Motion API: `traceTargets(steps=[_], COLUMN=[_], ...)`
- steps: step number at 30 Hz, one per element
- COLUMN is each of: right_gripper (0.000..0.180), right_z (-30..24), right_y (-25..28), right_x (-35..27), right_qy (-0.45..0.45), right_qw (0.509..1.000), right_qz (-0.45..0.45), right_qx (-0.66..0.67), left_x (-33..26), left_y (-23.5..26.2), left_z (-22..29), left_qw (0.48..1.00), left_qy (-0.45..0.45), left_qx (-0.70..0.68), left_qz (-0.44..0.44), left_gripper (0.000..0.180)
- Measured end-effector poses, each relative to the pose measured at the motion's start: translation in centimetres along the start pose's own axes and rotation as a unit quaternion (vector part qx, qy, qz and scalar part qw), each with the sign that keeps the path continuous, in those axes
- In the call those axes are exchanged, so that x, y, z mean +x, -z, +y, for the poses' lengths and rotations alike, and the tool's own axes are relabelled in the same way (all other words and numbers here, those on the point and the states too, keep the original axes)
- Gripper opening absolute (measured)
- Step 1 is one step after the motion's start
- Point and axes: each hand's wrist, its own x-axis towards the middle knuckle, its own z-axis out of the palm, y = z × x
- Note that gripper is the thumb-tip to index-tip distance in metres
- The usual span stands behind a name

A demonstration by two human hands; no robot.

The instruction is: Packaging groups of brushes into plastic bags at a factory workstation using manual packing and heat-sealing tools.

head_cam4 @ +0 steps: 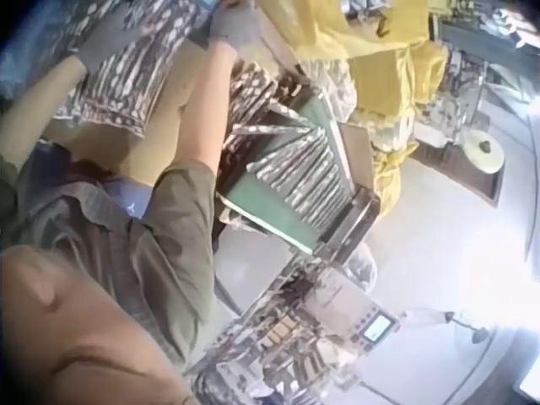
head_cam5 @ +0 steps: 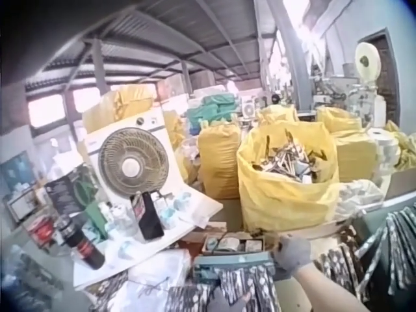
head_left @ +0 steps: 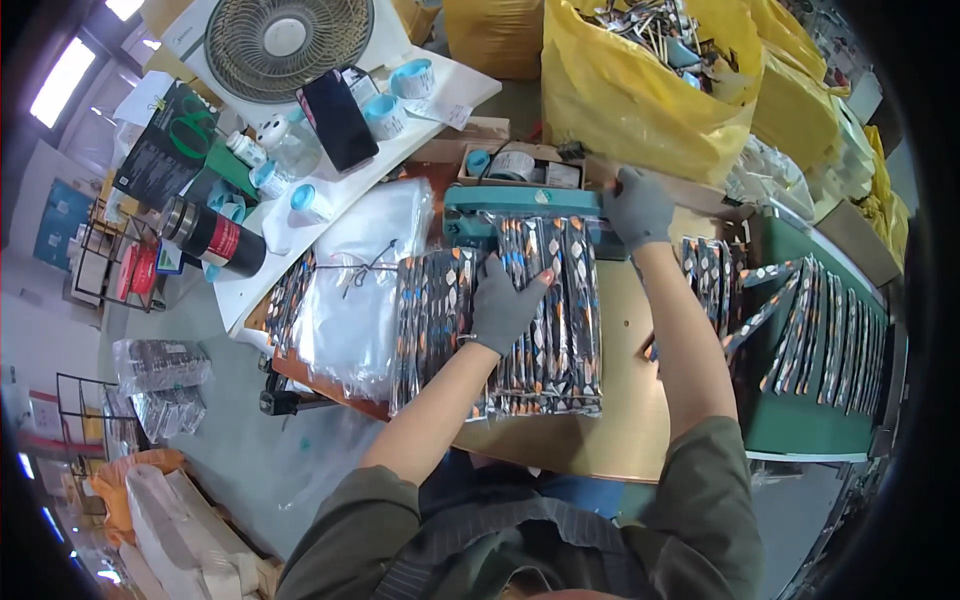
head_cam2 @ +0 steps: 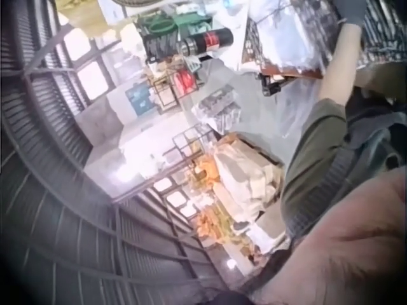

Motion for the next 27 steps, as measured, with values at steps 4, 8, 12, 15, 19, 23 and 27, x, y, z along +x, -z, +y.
traceTargets(steps=[4, 8, 12, 15, 19, 23, 27], right_gripper=[0.026, 0.052, 0.064, 0.057, 0.064, 0.075, 0.051], right_z=[0.5, 1.2, 3.2, -0.6, -1.4, -4.9, -23.5], right_y=[0.0, 1.0, -3.9, 2.0, 9.4, 6.7, 5.9], right_x=[-0.3, -3.3, -17.6, -21.4, -27.9, -33.1, -28.6], right_qy=[-0.016, -0.092, -0.03, -0.236, -0.17, -0.231, -0.102], right_qw=[1.0, 0.989, 0.988, 0.73, 0.616, 0.561, 0.584], right_qz=[0.0, 0.095, -0.04, -0.329, -0.382, -0.397, -0.521], right_qx=[-0.001, 0.059, 0.149, 0.55, 0.667, 0.689, 0.614], left_x=[-1.0, -4.4, -7.3, -8.8, -15.5, -21.6, -29.7], left_y=[-0.8, -2.4, -1.3, 0.7, 6.1, 15.7, 29.5], left_z=[0.0, 0.9, 0.7, -2.7, 2.3, -0.4, -12.7], left_qw=[0.997, 0.996, 0.986, 0.917, 0.965, 0.976, 0.938], left_qy=[-0.01, 0.0, 0.14, 0.164, 0.031, 0.025, 0.026], left_qx=[0.037, 0.048, -0.062, -0.353, -0.223, -0.201, 0.084], left_qz=[0.066, 0.069, -0.063, -0.092, -0.136, -0.077, 0.335], left_gripper=[0.089, 0.081, 0.073, 0.051, 0.068, 0.062, 0.028])
